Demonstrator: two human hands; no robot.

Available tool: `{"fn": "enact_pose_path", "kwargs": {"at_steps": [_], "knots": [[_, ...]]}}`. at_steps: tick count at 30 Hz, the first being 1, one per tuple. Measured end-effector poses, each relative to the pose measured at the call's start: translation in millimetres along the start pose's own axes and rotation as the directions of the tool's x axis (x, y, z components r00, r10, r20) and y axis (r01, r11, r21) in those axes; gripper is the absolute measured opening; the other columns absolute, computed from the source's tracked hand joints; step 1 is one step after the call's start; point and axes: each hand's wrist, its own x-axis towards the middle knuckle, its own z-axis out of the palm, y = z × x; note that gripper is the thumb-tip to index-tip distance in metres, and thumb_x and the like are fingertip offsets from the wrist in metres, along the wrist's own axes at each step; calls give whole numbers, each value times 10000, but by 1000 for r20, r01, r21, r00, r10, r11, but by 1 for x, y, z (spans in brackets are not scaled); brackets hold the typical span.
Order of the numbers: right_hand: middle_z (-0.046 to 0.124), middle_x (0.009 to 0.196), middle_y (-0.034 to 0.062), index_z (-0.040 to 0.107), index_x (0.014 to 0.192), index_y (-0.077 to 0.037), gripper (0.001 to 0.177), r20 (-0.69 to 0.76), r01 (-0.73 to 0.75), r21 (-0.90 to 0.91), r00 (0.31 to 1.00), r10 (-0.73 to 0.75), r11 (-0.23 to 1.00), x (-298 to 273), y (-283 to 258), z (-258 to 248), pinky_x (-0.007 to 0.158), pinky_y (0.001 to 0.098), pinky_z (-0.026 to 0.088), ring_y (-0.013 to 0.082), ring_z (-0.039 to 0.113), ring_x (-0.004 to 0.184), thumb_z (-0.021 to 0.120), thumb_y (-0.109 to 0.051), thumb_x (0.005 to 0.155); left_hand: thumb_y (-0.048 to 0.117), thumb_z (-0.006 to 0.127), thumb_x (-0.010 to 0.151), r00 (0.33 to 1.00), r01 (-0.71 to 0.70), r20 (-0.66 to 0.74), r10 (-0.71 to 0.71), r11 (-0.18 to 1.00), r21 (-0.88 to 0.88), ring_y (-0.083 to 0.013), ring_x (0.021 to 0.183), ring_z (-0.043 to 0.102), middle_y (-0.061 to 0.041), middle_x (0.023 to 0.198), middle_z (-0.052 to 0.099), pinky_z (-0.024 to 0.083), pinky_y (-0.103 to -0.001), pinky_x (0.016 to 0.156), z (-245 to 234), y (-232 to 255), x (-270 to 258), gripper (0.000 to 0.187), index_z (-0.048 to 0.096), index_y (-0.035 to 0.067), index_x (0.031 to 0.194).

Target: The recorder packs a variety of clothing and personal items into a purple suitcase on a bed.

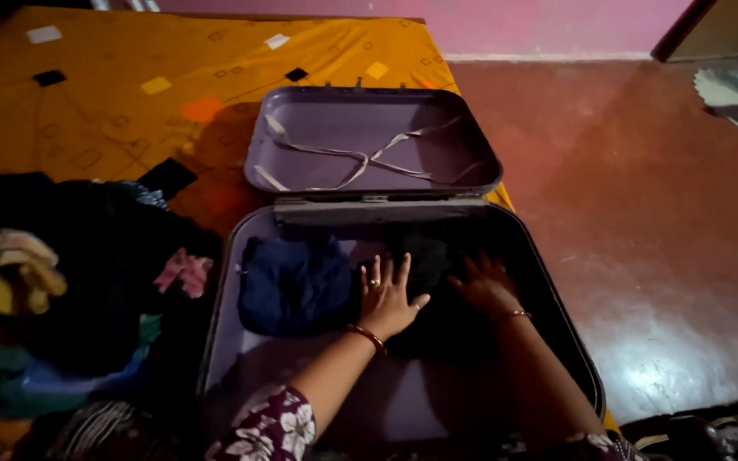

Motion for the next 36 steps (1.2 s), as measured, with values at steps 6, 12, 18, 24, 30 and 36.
{"fn": "enact_pose_path", "kwargs": {"at_steps": [6,12,18,24,30,36], "knots": [[568,1420,74,720,1167,-174,324,-34,-192,-55,981,191,980,-13,-92,-111,1056,529,473,360,526,1315,591,-333,916,418,775,821,991,-114,-51,123,983,146,-426,1510,212,-166,1649,290,115,-629,1201,-65,-66,-21,893,355,98,1540],[684,1203,217,725,1126,-104,326,-105,-47,196,992,68,980,37,-151,-2,1017,574,509,446,637,1140,531,-345,1023,441,896,673,994,-111,63,94,925,363,-370,1524,256,-125,1649,312,166,-562,1233,-104,-127,-71,1085,357,93,1548],[619,1235,296,556,1356,-81,756,152,-221,417,973,172,881,60,-189,41,976,542,511,494,599,1167,807,-453,747,495,972,527,985,-18,166,-45,932,361,-349,1517,245,-106,1657,263,125,-541,1235,-87,-149,-60,1314,272,175,1592],[676,1209,299,545,1317,71,871,205,-273,331,955,214,903,68,-196,78,1007,504,519,461,650,1157,850,-536,771,358,749,787,998,14,59,-38,936,352,-347,1503,293,-85,1650,299,131,-583,1222,-34,-177,-52,895,340,249,1575],[731,1141,240,741,1173,-13,559,196,-255,506,964,178,824,65,-188,47,953,415,561,387,693,1114,853,-362,751,224,483,965,999,-30,-11,41,859,511,-463,1411,400,-257,1547,402,208,-547,1197,-31,-162,-42,588,408,52,1522],[747,1118,182,723,1193,-49,583,-79,26,654,996,34,756,79,-138,-26,915,398,560,345,713,1057,873,-313,696,180,455,1022,939,-107,-139,315,650,752,-407,1397,490,-269,1420,576,270,-506,1248,-44,-125,-17,521,494,-61,1482]]}}
